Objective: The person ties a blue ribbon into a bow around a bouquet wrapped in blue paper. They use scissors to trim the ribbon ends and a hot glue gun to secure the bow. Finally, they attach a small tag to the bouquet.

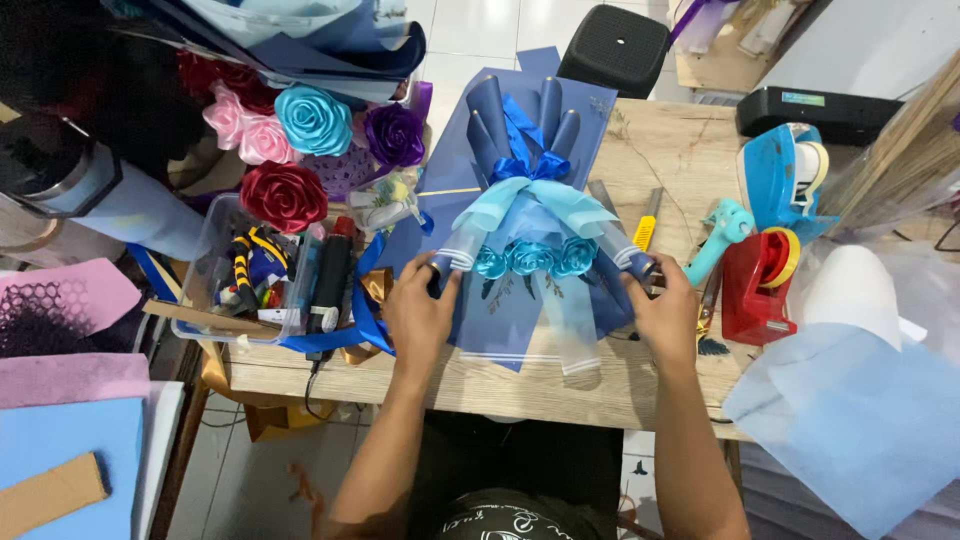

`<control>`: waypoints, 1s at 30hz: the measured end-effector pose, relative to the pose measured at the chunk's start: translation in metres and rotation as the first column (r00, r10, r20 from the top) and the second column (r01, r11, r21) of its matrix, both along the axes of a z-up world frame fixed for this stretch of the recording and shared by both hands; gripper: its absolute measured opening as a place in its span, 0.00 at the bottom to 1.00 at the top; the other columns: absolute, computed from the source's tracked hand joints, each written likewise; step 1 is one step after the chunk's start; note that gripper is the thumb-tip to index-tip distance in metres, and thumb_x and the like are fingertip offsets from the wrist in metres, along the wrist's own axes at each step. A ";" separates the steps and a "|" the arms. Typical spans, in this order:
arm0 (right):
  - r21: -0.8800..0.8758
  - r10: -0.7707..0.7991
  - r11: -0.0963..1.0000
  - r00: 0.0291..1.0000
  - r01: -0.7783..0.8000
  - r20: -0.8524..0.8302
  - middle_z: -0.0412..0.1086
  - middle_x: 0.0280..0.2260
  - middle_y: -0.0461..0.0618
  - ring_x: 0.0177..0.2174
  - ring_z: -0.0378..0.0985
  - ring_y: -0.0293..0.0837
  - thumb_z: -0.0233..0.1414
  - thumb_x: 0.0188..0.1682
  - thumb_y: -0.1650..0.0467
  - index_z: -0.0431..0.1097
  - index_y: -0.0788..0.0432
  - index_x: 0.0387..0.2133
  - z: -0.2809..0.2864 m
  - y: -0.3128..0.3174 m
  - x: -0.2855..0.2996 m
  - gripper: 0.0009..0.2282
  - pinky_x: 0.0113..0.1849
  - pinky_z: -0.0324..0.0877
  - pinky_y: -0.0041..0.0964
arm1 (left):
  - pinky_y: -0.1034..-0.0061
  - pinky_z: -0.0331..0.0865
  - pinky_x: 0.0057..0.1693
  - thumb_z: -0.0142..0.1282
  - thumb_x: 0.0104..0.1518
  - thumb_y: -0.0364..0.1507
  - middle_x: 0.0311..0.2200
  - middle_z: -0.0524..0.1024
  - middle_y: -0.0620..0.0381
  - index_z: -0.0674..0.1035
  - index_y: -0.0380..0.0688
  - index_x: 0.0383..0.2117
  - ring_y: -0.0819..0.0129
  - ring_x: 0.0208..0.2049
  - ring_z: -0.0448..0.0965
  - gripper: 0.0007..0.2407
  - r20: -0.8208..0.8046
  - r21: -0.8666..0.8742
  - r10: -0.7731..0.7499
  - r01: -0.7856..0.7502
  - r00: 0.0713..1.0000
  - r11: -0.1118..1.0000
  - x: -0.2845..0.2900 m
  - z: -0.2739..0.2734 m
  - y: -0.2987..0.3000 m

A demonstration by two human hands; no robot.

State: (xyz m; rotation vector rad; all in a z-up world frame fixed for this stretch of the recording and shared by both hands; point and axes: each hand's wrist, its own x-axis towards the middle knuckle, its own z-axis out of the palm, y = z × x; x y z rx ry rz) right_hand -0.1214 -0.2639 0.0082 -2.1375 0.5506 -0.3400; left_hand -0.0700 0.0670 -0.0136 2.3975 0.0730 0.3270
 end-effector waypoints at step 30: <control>-0.232 0.367 0.926 0.855 -0.297 0.368 0.81 0.34 0.51 0.36 0.86 0.52 0.66 0.54 0.76 0.81 0.57 0.39 -0.020 0.125 -0.052 0.04 0.41 0.79 0.43 | 0.53 0.66 0.69 0.72 0.59 0.35 0.53 0.86 0.53 0.87 0.51 0.55 0.50 0.60 0.83 0.17 0.390 0.079 -0.197 0.180 0.900 0.980 -0.075 -0.017 0.095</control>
